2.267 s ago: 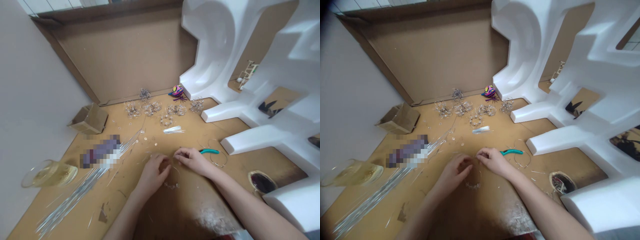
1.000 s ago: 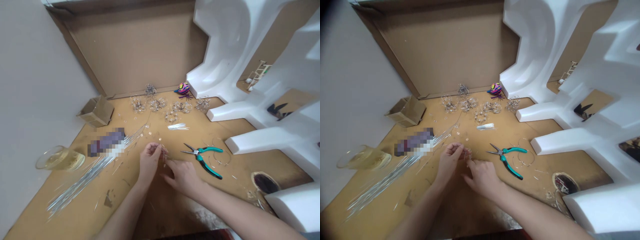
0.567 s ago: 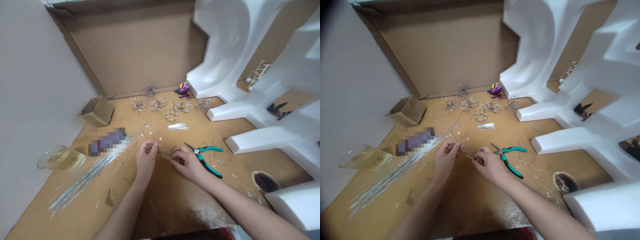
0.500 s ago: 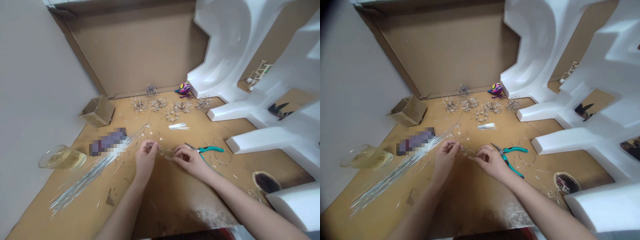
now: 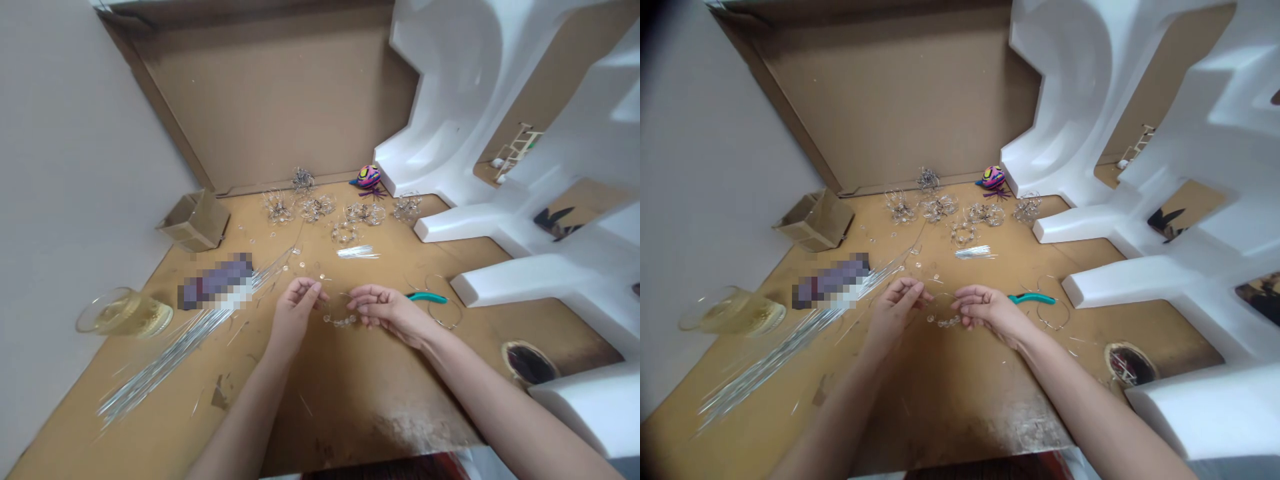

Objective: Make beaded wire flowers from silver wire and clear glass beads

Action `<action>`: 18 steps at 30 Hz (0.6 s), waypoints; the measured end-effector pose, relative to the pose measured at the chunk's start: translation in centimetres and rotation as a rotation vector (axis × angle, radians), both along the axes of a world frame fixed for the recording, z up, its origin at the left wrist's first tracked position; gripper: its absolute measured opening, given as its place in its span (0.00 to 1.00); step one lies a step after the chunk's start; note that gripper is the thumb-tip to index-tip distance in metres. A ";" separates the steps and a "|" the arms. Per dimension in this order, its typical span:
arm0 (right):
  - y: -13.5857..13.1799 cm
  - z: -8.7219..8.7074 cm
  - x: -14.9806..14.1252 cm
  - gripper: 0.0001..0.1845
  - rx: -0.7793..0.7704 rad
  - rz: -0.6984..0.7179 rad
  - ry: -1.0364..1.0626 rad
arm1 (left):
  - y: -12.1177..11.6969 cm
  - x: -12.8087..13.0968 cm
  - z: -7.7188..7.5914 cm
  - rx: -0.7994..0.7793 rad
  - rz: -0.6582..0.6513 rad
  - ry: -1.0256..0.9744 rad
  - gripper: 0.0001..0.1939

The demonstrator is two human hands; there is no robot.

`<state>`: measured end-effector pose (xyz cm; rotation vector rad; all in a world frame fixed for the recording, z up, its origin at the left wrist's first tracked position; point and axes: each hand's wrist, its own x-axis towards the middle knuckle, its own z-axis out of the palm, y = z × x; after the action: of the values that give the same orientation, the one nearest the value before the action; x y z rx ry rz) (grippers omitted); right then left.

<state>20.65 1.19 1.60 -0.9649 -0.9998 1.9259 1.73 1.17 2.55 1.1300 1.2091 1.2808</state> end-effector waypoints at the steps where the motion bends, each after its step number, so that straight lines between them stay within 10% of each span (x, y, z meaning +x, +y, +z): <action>1: 0.0 0.0 0.0 0.17 0.013 0.007 -0.010 | 0.0 0.0 0.0 0.016 0.004 0.026 0.08; 18: 0.3 -0.8 0.3 0.13 0.272 -0.020 -0.278 | 0.0 0.5 -0.5 0.008 -0.081 0.114 0.08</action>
<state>20.95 1.48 0.81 -1.0945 -1.3652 1.6141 2.27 1.14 2.05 1.2593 1.2304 1.1742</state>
